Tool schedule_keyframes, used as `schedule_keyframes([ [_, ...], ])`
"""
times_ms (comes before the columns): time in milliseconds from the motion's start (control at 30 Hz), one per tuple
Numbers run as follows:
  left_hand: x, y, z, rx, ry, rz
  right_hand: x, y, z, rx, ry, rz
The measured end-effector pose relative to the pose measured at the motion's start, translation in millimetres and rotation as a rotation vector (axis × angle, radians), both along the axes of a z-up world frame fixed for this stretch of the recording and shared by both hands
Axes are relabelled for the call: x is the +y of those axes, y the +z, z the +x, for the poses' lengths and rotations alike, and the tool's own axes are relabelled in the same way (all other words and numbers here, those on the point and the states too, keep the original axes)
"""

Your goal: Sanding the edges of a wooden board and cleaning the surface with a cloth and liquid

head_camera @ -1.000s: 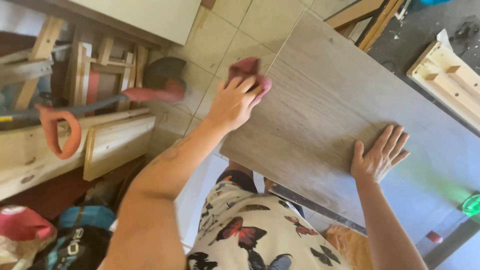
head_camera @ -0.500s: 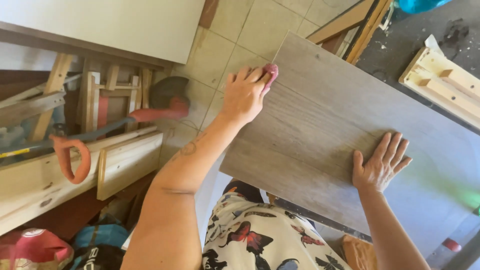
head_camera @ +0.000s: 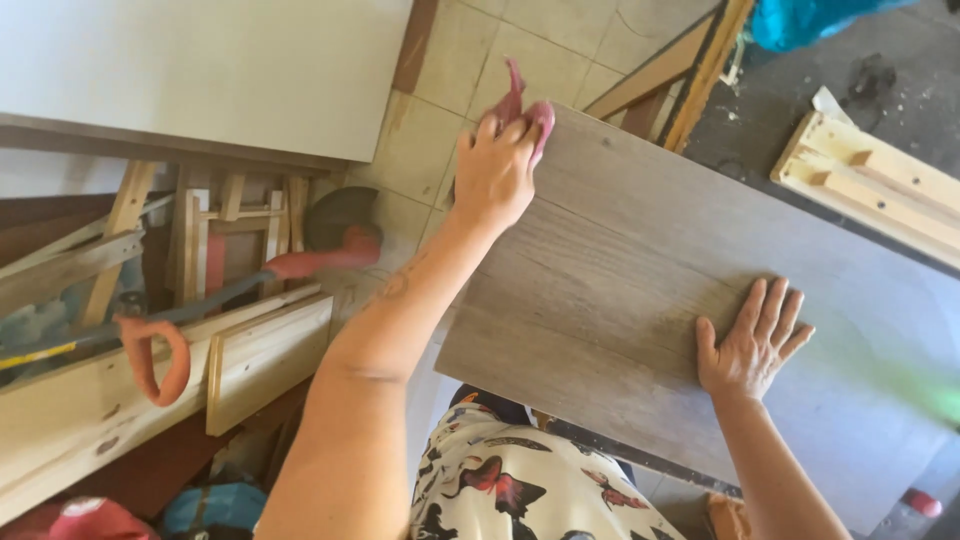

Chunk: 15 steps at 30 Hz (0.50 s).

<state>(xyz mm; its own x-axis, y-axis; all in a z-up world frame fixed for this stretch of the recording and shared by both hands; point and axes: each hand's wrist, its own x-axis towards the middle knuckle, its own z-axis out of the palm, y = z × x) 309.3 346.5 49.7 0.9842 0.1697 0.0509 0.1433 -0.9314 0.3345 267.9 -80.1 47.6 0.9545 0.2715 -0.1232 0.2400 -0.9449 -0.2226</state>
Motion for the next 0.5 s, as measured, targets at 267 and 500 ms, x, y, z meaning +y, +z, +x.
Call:
schedule_keyframes([
  [267,0.8,13.4,-0.4,-0.246,-0.033,0.024,-0.3,-0.1,-0.7,-0.021,-0.008,0.011],
  [500,0.5,19.0,-34.4,-0.031,-0.076,0.004,0.2,-3.9,2.1,-0.043,-0.028,0.019],
])
